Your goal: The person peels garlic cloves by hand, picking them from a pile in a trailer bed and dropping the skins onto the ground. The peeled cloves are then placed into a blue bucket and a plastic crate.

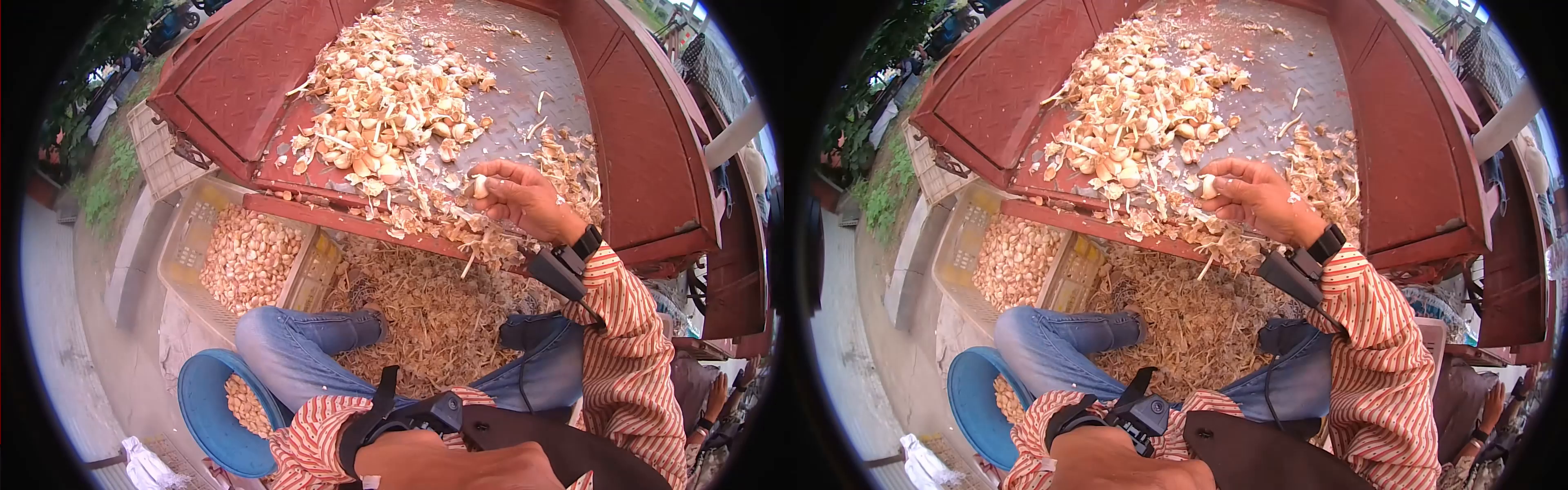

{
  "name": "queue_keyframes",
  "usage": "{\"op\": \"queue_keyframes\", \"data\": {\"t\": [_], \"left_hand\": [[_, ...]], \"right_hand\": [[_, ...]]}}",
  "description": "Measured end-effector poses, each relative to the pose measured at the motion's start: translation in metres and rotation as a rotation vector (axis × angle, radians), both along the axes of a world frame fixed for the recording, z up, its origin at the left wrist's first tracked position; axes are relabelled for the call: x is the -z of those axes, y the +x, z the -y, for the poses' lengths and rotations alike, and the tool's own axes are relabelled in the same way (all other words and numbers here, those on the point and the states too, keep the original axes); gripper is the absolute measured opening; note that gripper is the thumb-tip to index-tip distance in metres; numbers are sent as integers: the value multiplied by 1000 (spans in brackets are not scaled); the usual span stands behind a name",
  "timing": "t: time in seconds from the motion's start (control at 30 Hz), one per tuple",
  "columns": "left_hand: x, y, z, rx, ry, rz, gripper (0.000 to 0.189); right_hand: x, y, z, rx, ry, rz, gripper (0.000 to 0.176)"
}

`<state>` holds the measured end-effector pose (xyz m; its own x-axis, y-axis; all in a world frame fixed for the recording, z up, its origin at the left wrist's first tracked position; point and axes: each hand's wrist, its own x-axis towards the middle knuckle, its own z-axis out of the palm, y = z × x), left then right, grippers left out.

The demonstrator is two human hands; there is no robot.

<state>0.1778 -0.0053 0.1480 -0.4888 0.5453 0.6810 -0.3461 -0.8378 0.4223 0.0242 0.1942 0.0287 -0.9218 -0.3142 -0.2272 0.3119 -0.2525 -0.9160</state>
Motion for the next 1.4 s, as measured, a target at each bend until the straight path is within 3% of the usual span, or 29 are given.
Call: {"op": "queue_keyframes", "data": {"t": [0.1, 0.2, 0.27, 0.3, 0.37, 0.43, 0.53, 0.6, 0.7, 0.8, 0.9, 0.93, 1.0, 1.13, 1.2, 1.23, 1.3, 1.33, 1.4], "left_hand": [[-1, -1, 0, 7, -13, 30, 25], [1, -26, 18, -69, -151, -122, 27], [7, -55, 61, -446, -407, -10, 30], [15, -73, 88, -747, -589, 71, 31], [44, -117, 144, -1280, -1162, 128, 31], [112, -159, 227, -1500, -1801, -94, 28], [120, -175, 209, -1582, -1797, -647, 28], [89, -190, 123, -1364, -1517, -373, 27], [87, -227, 17, -1336, -1382, -744, 23], [112, -266, -60, -1364, -1567, -1083, 19], [137, -292, -93, -1243, -1803, -1222, 15], [143, -294, -99, -1191, -1872, -1245, 15], [148, -290, -103, -1171, -1863, -1271, 15], [137, -267, -90, -1178, -1841, -1280, 16], [135, -260, -72, -1239, -1578, -1031, 18], [129, -253, -64, -1257, -1413, -877, 19], [119, -236, -49, -925, -1267, -295, 23], [117, -231, -41, -807, -1146, -158, 24], [109, -212, -30, -789, -1088, -43, 25]], "right_hand": [[2, 0, -1, -33, -148, 17, 24], [5, 1, 0, -42, -244, 41, 20], [1, 4, -1, -41, -262, 16, 17], [-2, 8, -1, -36, -272, 0, 17], [-19, 19, 5, -50, -360, -86, 20], [-45, 40, 18, -103, -468, -229, 24], [-91, 73, 36, -322, -643, -441, 13], [-105, 80, 46, -441, -710, -628, 9], [-115, 100, 66, -308, -958, -670, 7], [-122, 105, 60, -238, -976, -658, 9], [-125, 97, 46, -256, -985, -683, 9], [-119, 97, 57, -163, -1073, -749, 8], [-116, 95, 58, -101, -1149, -784, 7], [-121, 116, 58, -32, -1171, -586, 6], [-121, 117, 46, -181, -1112, -587, 5], [-120, 96, 27, -400, -1031, -647, 11], [-121, 94, 28, -414, -1035, -769, 12], [-118, 107, 51, -206, -1130, -832, 7], [-118, 113, 59, -78, -1109, -854, 8]]}}
